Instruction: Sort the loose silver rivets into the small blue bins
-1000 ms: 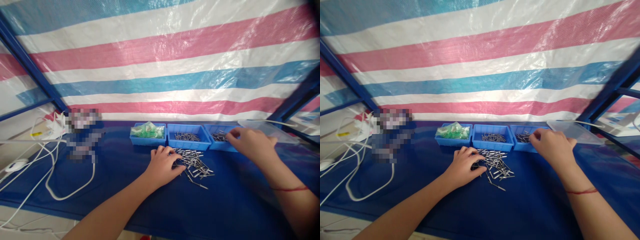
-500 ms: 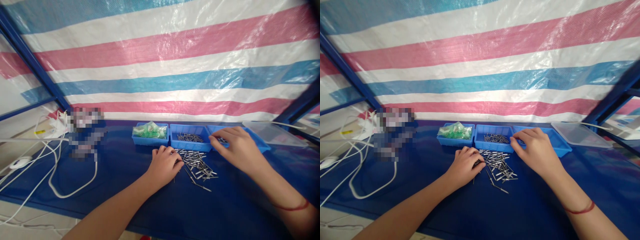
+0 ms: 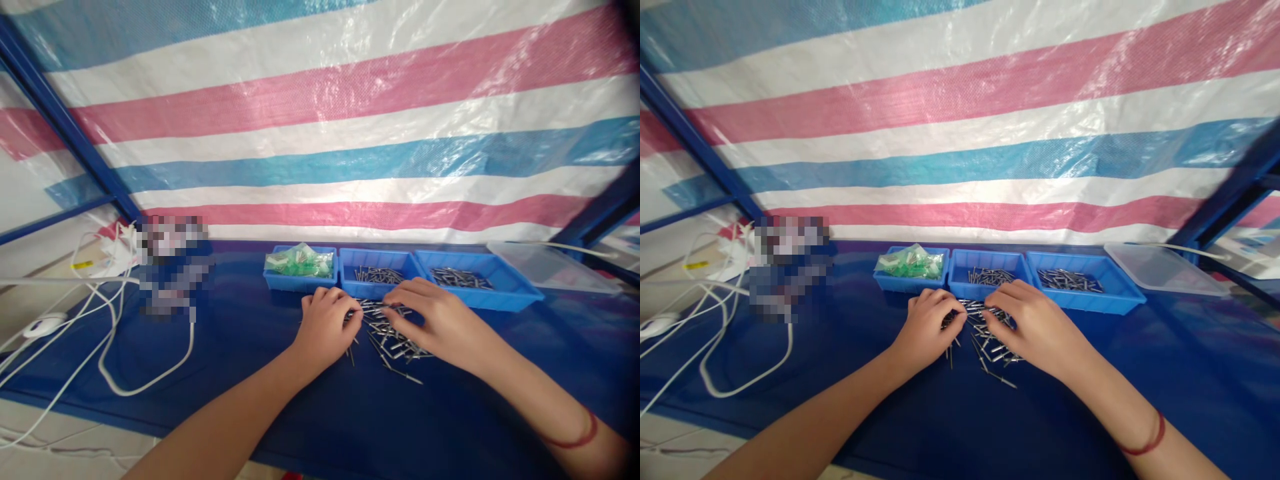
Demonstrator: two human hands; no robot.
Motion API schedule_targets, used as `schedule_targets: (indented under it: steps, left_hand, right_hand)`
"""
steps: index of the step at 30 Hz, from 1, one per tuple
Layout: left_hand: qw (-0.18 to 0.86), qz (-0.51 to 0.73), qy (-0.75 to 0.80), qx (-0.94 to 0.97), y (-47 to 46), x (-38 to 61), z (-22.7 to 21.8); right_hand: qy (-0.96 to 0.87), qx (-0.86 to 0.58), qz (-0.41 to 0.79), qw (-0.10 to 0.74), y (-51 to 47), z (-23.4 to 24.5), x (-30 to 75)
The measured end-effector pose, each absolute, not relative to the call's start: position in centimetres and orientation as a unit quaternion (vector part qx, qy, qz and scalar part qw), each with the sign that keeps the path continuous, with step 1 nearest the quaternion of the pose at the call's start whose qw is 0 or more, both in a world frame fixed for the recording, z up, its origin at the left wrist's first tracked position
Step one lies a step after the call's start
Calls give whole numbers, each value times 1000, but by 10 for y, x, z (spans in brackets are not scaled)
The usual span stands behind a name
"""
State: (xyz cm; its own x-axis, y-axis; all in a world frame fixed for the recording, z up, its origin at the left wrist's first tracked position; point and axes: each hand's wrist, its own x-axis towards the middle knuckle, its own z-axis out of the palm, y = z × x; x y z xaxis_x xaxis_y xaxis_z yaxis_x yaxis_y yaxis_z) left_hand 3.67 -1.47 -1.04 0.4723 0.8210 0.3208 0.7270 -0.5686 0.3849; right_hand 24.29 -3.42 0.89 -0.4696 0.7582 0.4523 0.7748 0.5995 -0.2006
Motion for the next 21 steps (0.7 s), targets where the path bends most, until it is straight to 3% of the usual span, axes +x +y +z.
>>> schedule_targets:
  steps: [9, 16, 21]
  left_hand:
    - [134, 327, 399, 846, -17, 37, -3]
    - [331, 396, 393, 761, -15, 39, -3]
    - [370, 411, 377, 743, -12, 38, -3]
  right_hand:
    - [-854, -444, 64, 264, -35, 5, 236]
    - [-816, -439, 197, 321, -39, 4, 222]
    - [-789, -442, 243, 350, -40, 1, 217]
